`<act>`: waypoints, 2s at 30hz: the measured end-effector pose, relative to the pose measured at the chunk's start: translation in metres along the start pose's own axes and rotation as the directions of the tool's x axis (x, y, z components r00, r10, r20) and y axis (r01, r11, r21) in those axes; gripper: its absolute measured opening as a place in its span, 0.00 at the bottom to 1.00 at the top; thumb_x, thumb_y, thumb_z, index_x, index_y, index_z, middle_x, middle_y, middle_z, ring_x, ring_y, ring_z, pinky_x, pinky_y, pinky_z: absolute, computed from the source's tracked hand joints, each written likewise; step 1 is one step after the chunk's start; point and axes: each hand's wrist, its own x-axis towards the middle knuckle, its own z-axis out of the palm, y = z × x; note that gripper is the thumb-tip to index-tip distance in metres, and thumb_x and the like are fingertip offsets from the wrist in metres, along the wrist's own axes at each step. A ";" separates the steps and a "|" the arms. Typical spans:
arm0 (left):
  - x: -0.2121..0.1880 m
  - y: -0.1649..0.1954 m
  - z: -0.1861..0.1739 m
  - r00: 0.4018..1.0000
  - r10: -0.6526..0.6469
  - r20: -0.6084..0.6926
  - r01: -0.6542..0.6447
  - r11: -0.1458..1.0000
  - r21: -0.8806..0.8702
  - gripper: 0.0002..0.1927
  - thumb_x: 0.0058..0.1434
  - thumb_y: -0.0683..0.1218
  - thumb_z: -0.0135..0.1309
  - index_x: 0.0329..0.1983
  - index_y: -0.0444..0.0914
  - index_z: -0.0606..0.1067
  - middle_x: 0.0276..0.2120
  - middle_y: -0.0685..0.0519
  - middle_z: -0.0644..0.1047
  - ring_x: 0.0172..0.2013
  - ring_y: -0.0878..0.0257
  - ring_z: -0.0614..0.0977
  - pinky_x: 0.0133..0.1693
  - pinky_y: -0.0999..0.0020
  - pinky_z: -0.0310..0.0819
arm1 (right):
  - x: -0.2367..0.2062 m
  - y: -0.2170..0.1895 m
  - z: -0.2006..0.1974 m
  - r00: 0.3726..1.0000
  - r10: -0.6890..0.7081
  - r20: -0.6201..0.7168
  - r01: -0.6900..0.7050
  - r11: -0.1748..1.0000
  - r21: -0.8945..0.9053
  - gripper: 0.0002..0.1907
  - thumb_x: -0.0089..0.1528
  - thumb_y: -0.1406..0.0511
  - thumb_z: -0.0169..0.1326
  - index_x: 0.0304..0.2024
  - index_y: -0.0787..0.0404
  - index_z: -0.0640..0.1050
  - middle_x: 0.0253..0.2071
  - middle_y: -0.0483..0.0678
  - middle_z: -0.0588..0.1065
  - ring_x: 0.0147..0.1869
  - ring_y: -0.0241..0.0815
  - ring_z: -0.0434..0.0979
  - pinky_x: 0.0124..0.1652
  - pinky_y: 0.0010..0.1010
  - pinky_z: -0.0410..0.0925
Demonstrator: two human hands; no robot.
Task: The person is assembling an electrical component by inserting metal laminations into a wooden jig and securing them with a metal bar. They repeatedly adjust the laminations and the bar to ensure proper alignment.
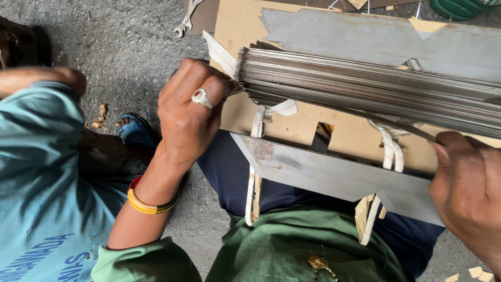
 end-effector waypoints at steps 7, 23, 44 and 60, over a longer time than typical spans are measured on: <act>-0.007 -0.003 0.003 0.995 -0.091 -0.029 0.090 0.995 -0.038 0.12 0.59 0.32 0.68 0.39 0.35 0.76 0.35 0.49 0.72 0.37 0.55 0.77 0.37 0.63 0.71 | 0.016 0.002 -0.023 0.981 -0.193 -0.026 0.187 0.970 -0.157 0.08 0.67 0.69 0.60 0.46 0.68 0.82 0.36 0.49 0.75 0.31 0.41 0.70 0.33 0.28 0.63; -0.022 0.019 0.016 0.994 -0.099 -0.047 0.104 0.985 0.134 0.11 0.55 0.34 0.67 0.39 0.36 0.78 0.35 0.51 0.68 0.40 0.56 0.71 0.46 0.63 0.60 | 0.027 0.028 0.001 0.945 -0.037 -0.326 0.078 0.991 0.113 0.07 0.64 0.68 0.65 0.40 0.65 0.82 0.36 0.45 0.75 0.38 0.40 0.72 0.39 0.30 0.62; 0.019 0.063 0.040 0.992 0.086 0.090 -0.088 0.996 0.015 0.15 0.61 0.40 0.66 0.50 0.33 0.77 0.45 0.45 0.75 0.47 0.49 0.75 0.49 0.54 0.65 | 0.018 0.029 0.003 0.965 0.152 -0.213 -0.066 0.929 0.365 0.09 0.61 0.74 0.68 0.36 0.65 0.78 0.40 0.48 0.73 0.45 0.47 0.71 0.43 0.37 0.66; 0.050 0.122 0.132 0.971 0.238 -0.020 -0.239 0.962 -0.131 0.09 0.62 0.39 0.57 0.46 0.35 0.76 0.42 0.52 0.70 0.44 0.57 0.71 0.45 0.61 0.64 | -0.005 0.052 -0.014 0.931 0.322 -0.169 -0.183 0.816 0.548 0.12 0.65 0.72 0.69 0.44 0.72 0.77 0.46 0.55 0.75 0.49 0.49 0.78 0.46 0.39 0.72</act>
